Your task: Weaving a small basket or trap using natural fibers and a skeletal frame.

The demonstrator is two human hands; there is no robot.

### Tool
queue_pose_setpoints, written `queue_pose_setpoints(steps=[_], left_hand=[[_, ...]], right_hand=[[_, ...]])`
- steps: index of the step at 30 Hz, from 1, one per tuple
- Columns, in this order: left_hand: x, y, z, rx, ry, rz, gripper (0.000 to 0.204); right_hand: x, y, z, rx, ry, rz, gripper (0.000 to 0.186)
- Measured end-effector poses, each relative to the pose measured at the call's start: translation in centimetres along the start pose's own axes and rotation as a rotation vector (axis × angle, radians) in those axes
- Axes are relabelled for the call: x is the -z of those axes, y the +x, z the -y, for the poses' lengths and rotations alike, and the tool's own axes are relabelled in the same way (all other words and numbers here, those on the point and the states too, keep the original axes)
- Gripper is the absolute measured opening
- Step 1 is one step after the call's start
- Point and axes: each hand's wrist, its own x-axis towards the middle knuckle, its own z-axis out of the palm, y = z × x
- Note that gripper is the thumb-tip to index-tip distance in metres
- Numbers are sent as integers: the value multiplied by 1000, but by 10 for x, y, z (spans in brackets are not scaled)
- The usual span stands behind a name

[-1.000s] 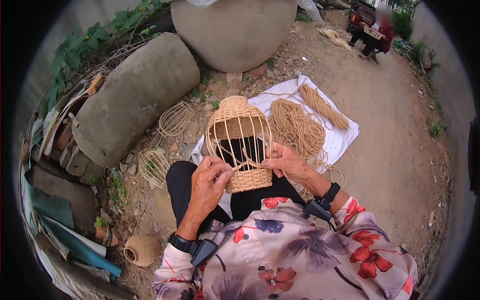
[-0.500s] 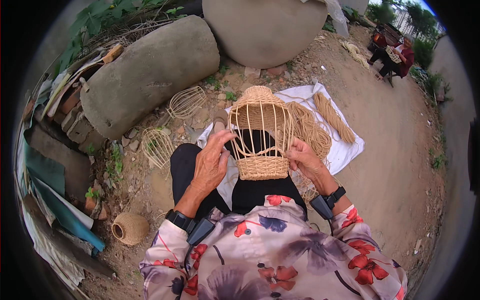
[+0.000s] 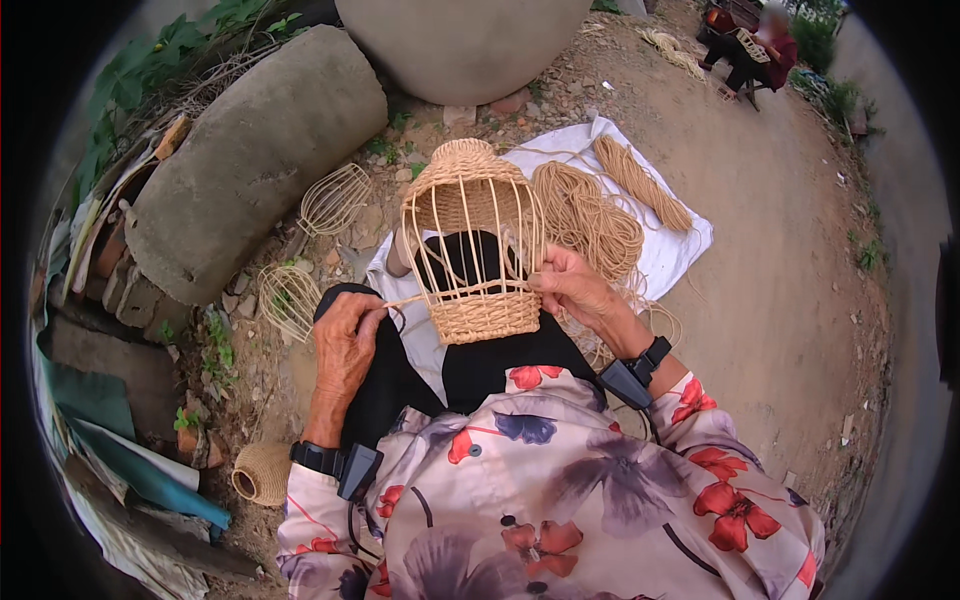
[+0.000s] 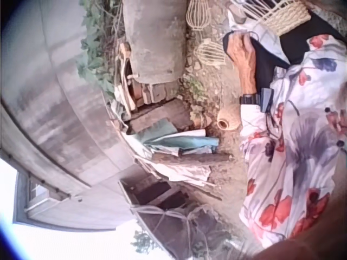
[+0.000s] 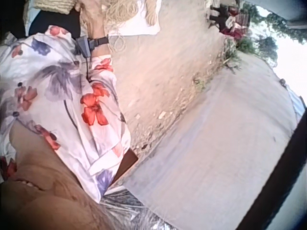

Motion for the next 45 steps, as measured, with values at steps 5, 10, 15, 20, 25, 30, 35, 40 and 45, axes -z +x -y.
queue_pose_setpoints(steps=[5,10,15,20,25,30,35,40,45], left_hand=[[20,-13,17,-5,104,79,11],[20,9,-65,-138,139,2,29],[-13,8,-78,-227,187,120,37],[-11,-5,-57,-145,23,31,30],[-3,-14,-42,6,-96,-124,18],[6,-10,-45,20,-48,-11,12],[13,-9,-31,-52,33,64,8],[11,-8,-19,-185,102,73,9],[7,-15,-13,-91,52,78,10]], right_hand=[[-17,11,-3,-46,-91,1,29],[-34,13,-6,-29,-133,10,29],[-49,17,-4,-33,-191,24,29],[-55,24,-3,-53,-241,13,30],[-52,29,-2,-115,-197,29,30],[-54,31,-7,-116,-209,69,32],[-58,37,-15,-129,-261,88,30],[-61,38,-14,-117,-287,92,28],[-60,36,-14,-62,-317,45,28]])
